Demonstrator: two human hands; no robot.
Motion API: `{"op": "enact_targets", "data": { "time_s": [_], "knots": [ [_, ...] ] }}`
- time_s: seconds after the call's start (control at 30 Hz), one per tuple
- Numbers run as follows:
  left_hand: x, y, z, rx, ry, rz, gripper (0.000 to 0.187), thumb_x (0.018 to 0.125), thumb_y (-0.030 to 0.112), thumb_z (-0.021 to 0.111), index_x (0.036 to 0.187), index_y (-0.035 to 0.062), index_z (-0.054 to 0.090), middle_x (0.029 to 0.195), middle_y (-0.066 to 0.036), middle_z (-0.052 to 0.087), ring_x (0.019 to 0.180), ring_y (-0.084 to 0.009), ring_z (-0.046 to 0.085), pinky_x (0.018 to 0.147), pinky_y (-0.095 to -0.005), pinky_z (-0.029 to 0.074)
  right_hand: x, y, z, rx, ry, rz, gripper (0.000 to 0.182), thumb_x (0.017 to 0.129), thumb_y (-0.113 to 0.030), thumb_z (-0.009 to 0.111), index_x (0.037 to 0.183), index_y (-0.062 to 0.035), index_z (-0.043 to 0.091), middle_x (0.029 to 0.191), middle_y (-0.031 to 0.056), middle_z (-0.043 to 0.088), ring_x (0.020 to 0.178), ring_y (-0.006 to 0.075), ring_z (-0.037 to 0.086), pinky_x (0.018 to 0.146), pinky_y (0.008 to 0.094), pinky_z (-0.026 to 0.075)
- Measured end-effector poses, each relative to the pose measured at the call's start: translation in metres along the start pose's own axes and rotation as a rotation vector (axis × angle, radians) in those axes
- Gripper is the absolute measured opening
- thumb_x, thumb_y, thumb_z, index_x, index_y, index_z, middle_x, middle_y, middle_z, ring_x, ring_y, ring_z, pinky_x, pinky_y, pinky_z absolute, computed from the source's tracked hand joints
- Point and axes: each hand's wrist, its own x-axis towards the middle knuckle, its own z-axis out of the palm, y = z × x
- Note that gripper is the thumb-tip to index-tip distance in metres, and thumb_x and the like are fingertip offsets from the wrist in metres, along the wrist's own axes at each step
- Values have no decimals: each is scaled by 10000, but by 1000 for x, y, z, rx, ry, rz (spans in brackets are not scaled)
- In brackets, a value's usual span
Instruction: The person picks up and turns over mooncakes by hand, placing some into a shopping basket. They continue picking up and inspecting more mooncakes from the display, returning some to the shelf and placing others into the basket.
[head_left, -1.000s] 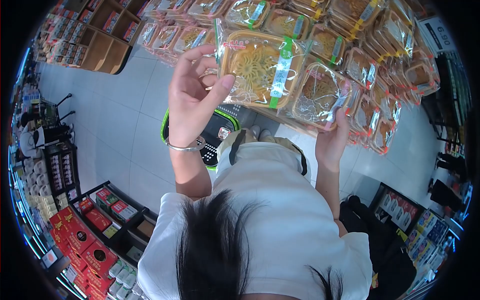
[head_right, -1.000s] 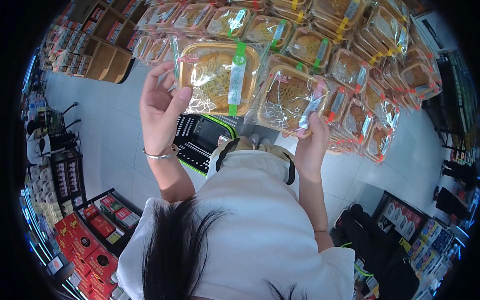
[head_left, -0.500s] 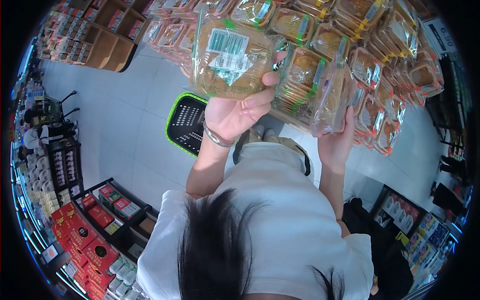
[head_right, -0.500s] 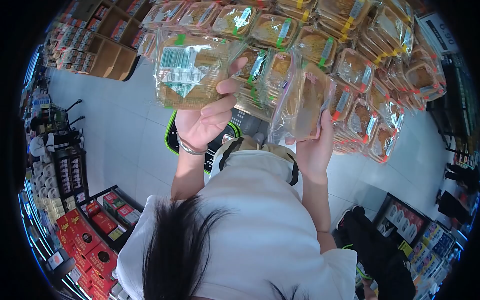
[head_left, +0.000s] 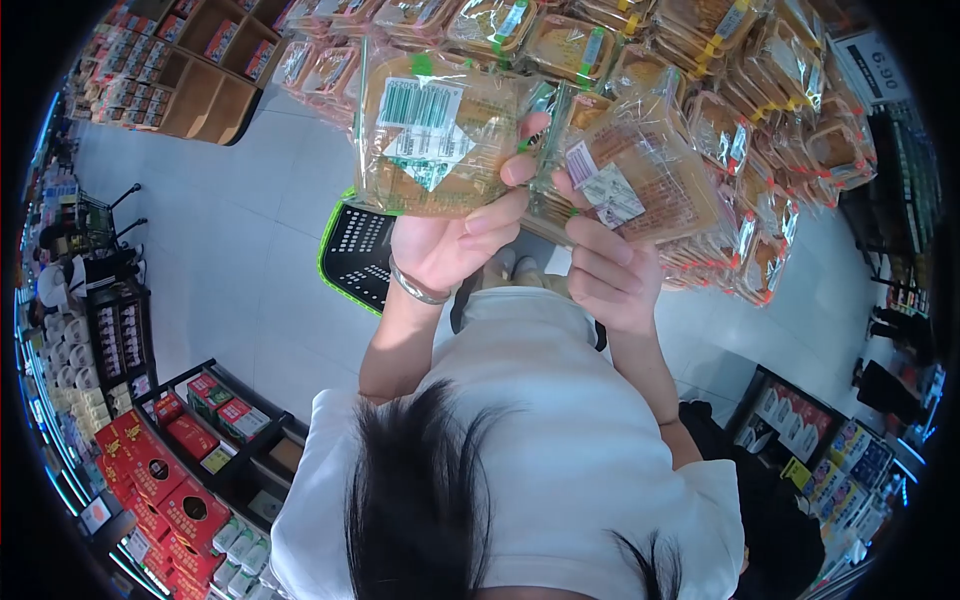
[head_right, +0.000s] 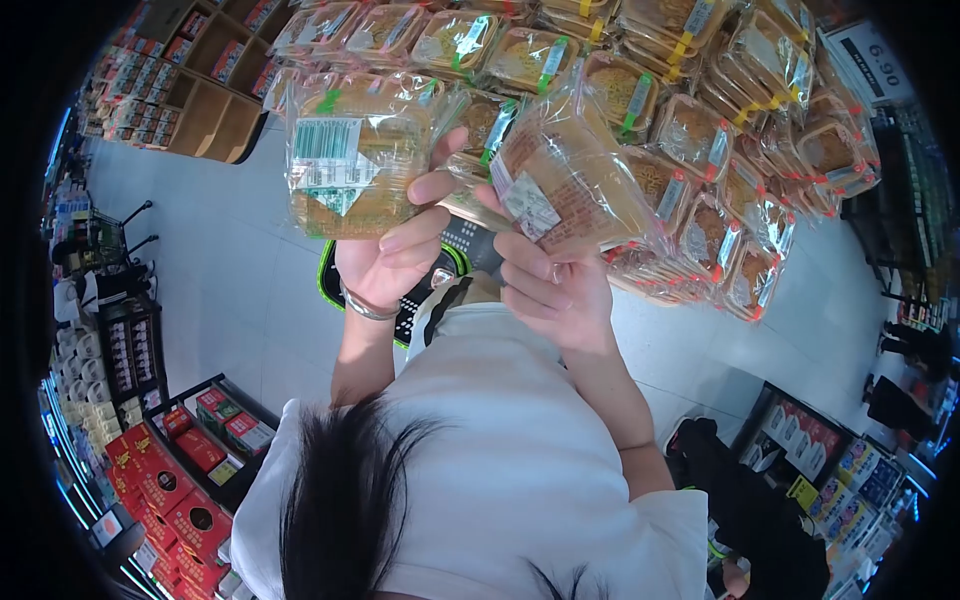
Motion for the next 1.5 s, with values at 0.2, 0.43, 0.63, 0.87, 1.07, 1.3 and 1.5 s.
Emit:
{"op": "enact_targets", "data": {
  "time_s": [0.2, 0.43, 0.63, 0.87, 1.07, 1.3, 1.5],
  "knots": [
    [-32, 10, 1, 559, 339, 295, 538, 925, 298, 450, 1343, -3, 292, 1175, -196, 500, 629, -131, 406, 557, -227, 373, -1, -1, -9, -449, 74, -56, 526, 961, -297, 360, 1389, -14, 246, 807, 68, 520, 491, 111, 462, 438, 250, 392],
    [-68, 15, 16, 1118, 866, 774, 435, 906, 142, 535, 1296, 31, 375, 1049, -48, 574, 845, -77, 550, 699, -219, 441, -1, 10, 4, -870, 474, -340, 426, 968, -265, 374, 1306, -8, 358, 938, 107, 568, 645, 166, 549, 516, 295, 451],
    [-91, 8, 15, 1348, 1074, 904, 453, 868, 168, 607, 1255, 21, 424, 840, 12, 556, 671, -27, 431, 555, -185, 324, 15, 21, -3, -1304, 468, -204, 311, 975, -267, 375, 1135, -15, 465, 859, 92, 599, 682, 171, 603, 603, 307, 497],
    [-153, -1, -3, 1324, 1276, 772, 326, 886, 164, 549, 1177, 25, 499, 805, 57, 503, 655, -10, 381, 557, -165, 313, 34, 44, -53, -1414, 425, 124, 312, 979, -270, 367, 1148, -24, 457, 959, 88, 593, 736, 145, 590, 613, 285, 490],
    [-224, -14, -63, 1022, 1397, 734, 343, 897, 123, 531, 1216, 24, 453, 1037, -27, 567, 885, -64, 526, 752, -232, 454, 49, 68, -121, -1402, 500, 417, 299, 973, -278, 389, 1144, -47, 471, 907, 63, 587, 671, 136, 576, 600, 270, 484],
    [-279, -21, -129, 799, 1519, 831, 327, 888, 56, 514, 1202, 8, 434, 1061, -85, 553, 913, -119, 566, 736, -243, 481, 76, 86, -214, -1446, 592, 732, 316, 965, -306, 402, 1126, -50, 493, 880, 48, 585, 645, 111, 574, 585, 244, 492],
    [-339, -25, -239, 777, 1912, 792, 530, 848, 87, 586, 1289, -25, 315, 1093, -167, 521, 734, -137, 601, 557, -249, 484, 90, 90, -349, -1327, 835, 992, 315, 953, -366, 404, 1036, -82, 512, 852, 103, 640, 605, 115, 585, 583, 251, 495]
  ]
}}
